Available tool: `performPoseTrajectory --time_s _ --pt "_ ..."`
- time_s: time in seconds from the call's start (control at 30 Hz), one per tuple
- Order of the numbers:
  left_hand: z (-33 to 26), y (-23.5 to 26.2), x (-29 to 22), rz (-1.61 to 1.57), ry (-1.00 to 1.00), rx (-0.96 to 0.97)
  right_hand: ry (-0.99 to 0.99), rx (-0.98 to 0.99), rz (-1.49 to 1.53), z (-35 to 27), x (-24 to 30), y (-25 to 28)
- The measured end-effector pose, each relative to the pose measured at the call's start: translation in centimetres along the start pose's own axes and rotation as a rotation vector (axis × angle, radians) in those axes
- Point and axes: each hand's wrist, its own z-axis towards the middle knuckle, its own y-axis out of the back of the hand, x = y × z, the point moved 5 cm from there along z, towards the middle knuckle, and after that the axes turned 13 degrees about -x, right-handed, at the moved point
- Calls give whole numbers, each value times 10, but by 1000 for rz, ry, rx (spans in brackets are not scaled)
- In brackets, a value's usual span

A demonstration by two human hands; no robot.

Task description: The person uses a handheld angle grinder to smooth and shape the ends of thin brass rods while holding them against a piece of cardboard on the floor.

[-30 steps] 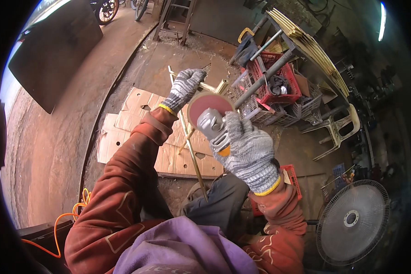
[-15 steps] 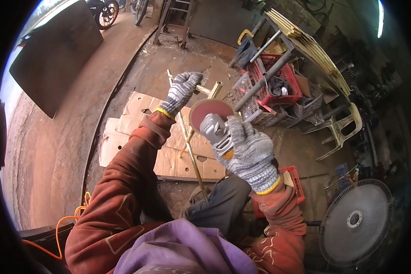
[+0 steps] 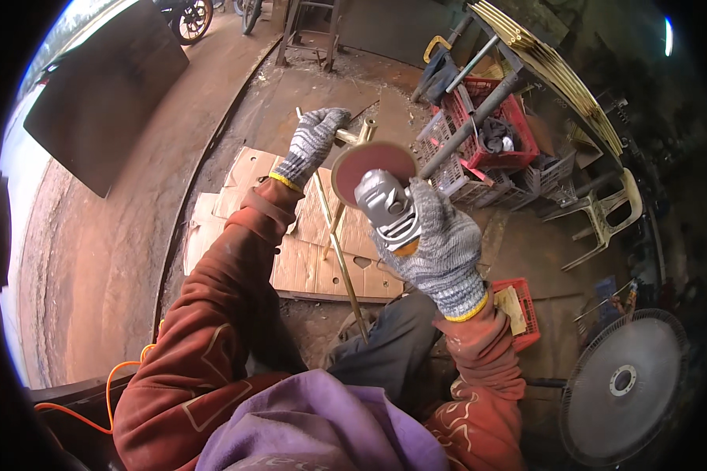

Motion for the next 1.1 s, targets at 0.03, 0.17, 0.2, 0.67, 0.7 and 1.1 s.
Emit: performPoseTrajectory --time_s 0.03,0.17,0.2,0.67,0.7,1.1 --pt "-1 -2 2 5 1 4 -15 -56 39 2 -2 1" --pt "9 12 14 -30 -138 -6 -377 -290 421 -19 -22 -10" --pt "10 11 6 -2 -264 6 -522 -335 491 -36 -37 -17" --pt "-50 35 -55 448 -415 19 -1812 -385 1309 -209 -124 -116" --pt "-49 33 -61 435 -350 32 -1794 -423 1322 -198 -118 -107" --pt "-30 34 -43 297 -308 129 -1373 -494 910 -245 -108 -130"
